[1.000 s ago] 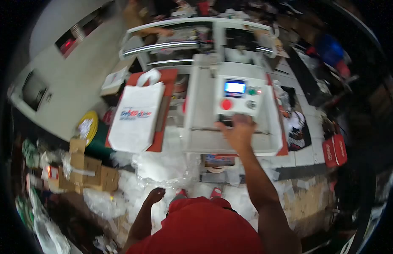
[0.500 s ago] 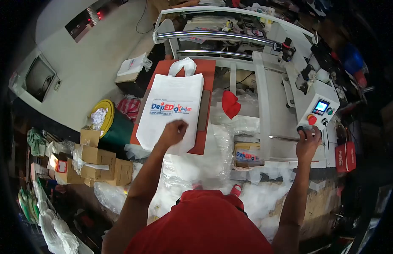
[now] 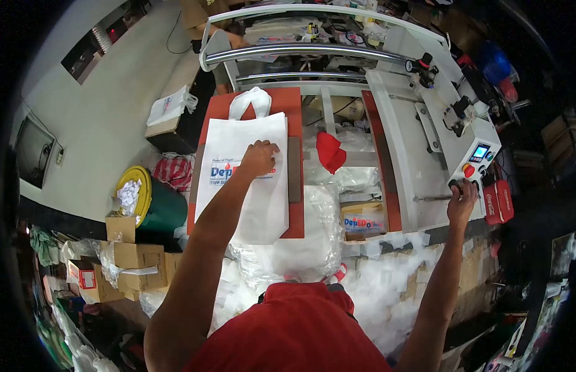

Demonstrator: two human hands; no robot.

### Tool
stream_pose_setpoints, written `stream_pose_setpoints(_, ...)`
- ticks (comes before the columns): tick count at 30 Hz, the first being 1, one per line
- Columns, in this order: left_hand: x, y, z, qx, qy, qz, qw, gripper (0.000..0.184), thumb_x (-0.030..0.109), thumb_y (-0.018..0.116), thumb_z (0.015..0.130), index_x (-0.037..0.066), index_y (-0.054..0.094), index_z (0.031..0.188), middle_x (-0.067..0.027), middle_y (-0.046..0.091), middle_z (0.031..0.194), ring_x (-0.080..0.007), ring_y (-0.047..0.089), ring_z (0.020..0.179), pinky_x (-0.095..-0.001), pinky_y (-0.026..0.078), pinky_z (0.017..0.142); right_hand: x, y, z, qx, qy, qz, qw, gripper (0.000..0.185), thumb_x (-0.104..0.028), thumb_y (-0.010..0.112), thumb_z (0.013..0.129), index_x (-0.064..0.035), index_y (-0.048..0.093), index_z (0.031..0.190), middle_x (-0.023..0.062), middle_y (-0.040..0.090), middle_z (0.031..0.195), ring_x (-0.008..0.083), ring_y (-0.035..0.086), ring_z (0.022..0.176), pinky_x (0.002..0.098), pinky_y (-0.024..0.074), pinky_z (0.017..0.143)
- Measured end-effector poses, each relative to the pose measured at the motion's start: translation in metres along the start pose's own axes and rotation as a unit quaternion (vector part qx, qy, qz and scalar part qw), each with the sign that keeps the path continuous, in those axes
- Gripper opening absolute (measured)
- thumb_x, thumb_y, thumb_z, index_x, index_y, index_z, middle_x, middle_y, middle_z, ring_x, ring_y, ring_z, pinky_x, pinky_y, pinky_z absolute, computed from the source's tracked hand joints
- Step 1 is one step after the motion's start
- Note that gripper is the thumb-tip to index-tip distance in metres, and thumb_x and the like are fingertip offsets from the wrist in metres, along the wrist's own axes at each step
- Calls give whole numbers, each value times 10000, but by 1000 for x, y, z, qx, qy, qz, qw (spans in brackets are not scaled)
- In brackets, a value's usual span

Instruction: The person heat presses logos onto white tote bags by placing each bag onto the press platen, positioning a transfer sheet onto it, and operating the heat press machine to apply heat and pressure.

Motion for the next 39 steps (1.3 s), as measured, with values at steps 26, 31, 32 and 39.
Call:
stream_pose_setpoints(26, 31, 174, -693, -142, -544, -257, 786, 362, 307, 689, 858, 40, 661, 1102, -157, 729, 978, -284, 711, 938, -389, 558, 836, -214, 88, -174, -149, 110, 377, 907, 222, -11, 617, 821, -42, 613, 1040, 103, 630, 986, 238, 610, 908, 372, 484, 818)
stream_pose_setpoints(31, 84, 173, -706, -148, -506, -299, 795, 342, 303, 683, 873, 37, 668, 1087, -175, 718, 1022, -287, 705, 969, -396, 553, 846, -261, 223, -317, -344, 138, 108, 922, 566, -389, 857, 702, -10, 596, 1032, 162, 635, 997, 317, 616, 1001, 460, 481, 881)
stream_pose_setpoints(32, 92, 161, -708, -144, -517, -278, 797, 333, 292, 681, 871, 38, 666, 1086, -171, 720, 1009, -281, 707, 964, -388, 555, 844, -266, 225, -320, -347, 138, 111, 921, 566, -389, 857, 702, -10, 596, 1032, 162, 635, 997, 317, 616, 1001, 460, 481, 881)
stream_pose_setpoints(39, 123, 113, -688, -122, -541, -246, 795, 319, 272, 674, 873, 45, 664, 1097, -158, 724, 982, -290, 708, 945, -386, 555, 849, -242, 274, -363, -449, 212, 202, 844, 294, -228, 721, 755, -35, 596, 938, 172, 688, 838, 385, 666, 868, 466, 528, 804)
Point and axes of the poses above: each hand's wrist, its own z-axis towards the middle knuckle, its own y-axis out of the palm, x = y × z, the point moved 7 cm from there along z, towards the middle knuckle
